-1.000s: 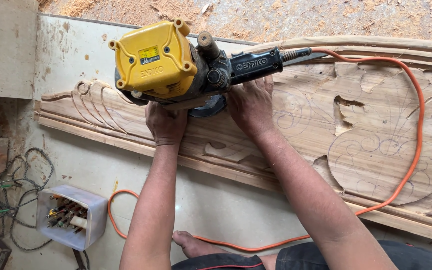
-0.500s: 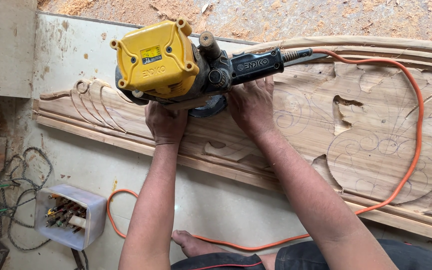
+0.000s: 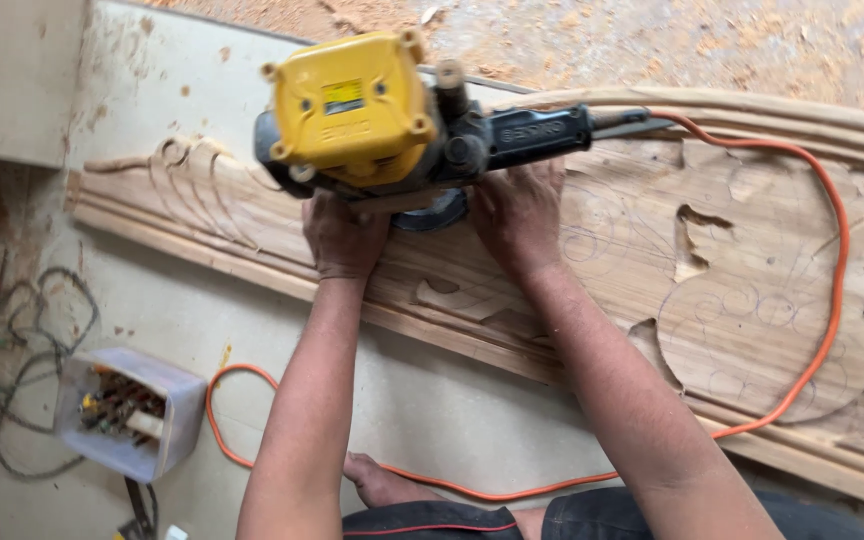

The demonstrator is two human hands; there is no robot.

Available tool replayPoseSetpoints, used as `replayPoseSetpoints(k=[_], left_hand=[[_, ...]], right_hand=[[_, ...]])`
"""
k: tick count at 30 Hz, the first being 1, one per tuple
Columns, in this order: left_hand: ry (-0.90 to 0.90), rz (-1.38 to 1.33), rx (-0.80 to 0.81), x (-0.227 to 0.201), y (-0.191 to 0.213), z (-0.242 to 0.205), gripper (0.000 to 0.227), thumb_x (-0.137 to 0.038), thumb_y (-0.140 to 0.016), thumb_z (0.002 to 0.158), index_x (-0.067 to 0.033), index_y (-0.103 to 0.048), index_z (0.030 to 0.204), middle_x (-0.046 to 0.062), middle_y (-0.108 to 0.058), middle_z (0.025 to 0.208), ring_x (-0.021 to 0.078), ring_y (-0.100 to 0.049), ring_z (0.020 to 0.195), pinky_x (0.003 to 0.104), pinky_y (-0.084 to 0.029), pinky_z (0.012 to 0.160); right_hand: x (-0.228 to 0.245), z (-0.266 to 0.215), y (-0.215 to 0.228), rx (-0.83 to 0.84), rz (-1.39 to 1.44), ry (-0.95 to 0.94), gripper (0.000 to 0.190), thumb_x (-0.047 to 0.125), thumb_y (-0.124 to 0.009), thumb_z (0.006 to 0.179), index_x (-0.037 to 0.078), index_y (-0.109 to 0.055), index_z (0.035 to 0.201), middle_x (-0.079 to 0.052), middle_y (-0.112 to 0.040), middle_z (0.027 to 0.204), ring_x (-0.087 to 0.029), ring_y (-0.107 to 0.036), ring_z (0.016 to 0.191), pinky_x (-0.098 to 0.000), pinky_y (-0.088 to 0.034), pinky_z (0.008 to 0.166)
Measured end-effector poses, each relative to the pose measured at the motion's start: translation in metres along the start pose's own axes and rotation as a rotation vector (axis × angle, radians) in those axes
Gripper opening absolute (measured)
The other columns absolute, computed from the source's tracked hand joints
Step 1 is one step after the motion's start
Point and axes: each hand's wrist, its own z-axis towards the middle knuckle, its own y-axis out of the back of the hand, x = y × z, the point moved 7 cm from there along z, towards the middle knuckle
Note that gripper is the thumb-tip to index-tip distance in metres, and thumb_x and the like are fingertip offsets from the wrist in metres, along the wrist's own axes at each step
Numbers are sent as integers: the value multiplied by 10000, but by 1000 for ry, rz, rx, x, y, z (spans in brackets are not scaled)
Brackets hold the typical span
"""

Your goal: Using a hand-held power router to carve decorative patterns into a long wooden board following drawn lines.

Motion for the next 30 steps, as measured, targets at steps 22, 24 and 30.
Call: replayPoseSetpoints(k=[22,24,30], left_hand=[[157,-244,-85,-16,23,18,284,-317,-697,926,-149,-598,1133,89,-599,1091,288,-602,1127,509,-349,1155],[154,-228,-110,-21,27,11,261,-340,-678,924,-166,-594,1099,75,-612,1101,278,-603,1145,497,-348,1156],[158,-187,-52,-8,-19,3,199,-277,-644,967,-161,-594,1122,95,-606,1053,343,-601,1035,537,-468,905]], right_hand=[[1,6,-13,10,-209,185,378,339,-736,1031,86,-664,1303,-195,-649,1302,-433,-537,1321,-643,-255,1175],[-6,-2,-9,33,-207,102,509,354,-720,1078,14,-561,1421,-242,-601,1291,-475,-511,1264,-621,-323,1139],[-20,-8,-15,47,-171,-179,369,260,-701,1035,43,-582,1309,-241,-639,1245,-452,-567,1186,-528,-436,1044]])
